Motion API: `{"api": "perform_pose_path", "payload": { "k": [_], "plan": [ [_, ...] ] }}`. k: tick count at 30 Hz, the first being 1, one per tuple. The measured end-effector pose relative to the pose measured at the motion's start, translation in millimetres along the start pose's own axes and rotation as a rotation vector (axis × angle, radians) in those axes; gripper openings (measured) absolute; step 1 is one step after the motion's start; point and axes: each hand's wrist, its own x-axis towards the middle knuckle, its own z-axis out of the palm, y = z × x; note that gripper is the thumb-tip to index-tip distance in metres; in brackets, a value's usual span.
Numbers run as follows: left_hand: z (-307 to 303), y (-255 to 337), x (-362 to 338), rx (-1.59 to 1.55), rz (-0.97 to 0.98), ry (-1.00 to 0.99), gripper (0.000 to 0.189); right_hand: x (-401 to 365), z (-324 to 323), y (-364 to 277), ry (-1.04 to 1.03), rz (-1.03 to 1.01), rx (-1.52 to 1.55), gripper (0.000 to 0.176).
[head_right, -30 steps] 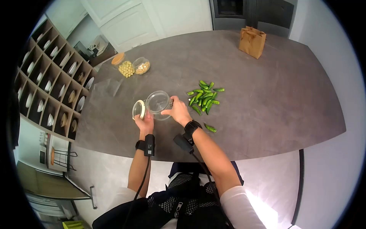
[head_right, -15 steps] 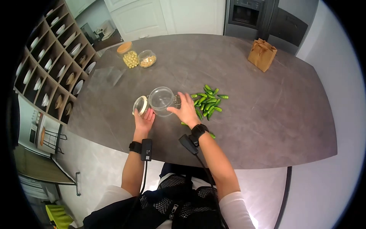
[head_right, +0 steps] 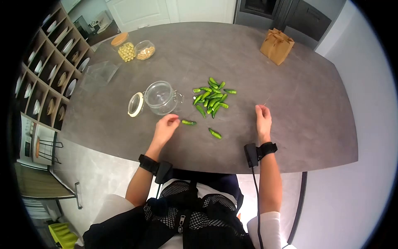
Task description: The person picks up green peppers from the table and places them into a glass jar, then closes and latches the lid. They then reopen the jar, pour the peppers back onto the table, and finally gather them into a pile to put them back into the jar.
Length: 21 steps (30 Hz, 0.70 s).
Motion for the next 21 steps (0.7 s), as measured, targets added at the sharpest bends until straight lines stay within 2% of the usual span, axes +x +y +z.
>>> {"api": "perform_pose_path", "payload": {
  "k": [2, 3, 4, 6, 8, 11, 15, 18, 21],
  "plan": [
    [10, 17, -1, 0.062, 0.106, -0.081, 0.029, -5, 8, -5, -0.007, -0.006, -0.099, 0.035],
    [14, 20, 0, 0.129, 0.145, -0.101, 0.031, -8, 14, -8, 0.043, 0.016, -0.23, 0.034],
    [15, 21, 1, 0.151, 0.185, -0.117, 0.029, -8, 21, -4, 0.125, -0.051, -0.364, 0.034],
    [14, 18, 2, 0.197, 0.264, -0.146, 0.026, -16, 33, -11, 0.123, -0.037, -0.302, 0.033],
    [9, 13, 2, 0.179, 0.281, -0.166, 0.024, -23, 47, -1, 0.022, -0.022, -0.027, 0.026],
    [9, 11, 2, 0.159, 0.299, -0.151, 0.02, -41, 56, 7, -0.027, -0.185, -0.083, 0.021],
    [8, 6, -7, 0.046, 0.327, -0.08, 0.02, -50, 52, -7, -0.075, -0.1, 0.161, 0.016],
    [2, 15, -19, 0.021, 0.56, 0.255, 0.021, -54, 47, -15, -0.154, -0.096, 0.243, 0.017],
    [-15, 20, -14, 0.153, 0.541, 0.596, 0.023, -52, 46, -14, -0.183, -0.123, 0.278, 0.018]
  ]
}}
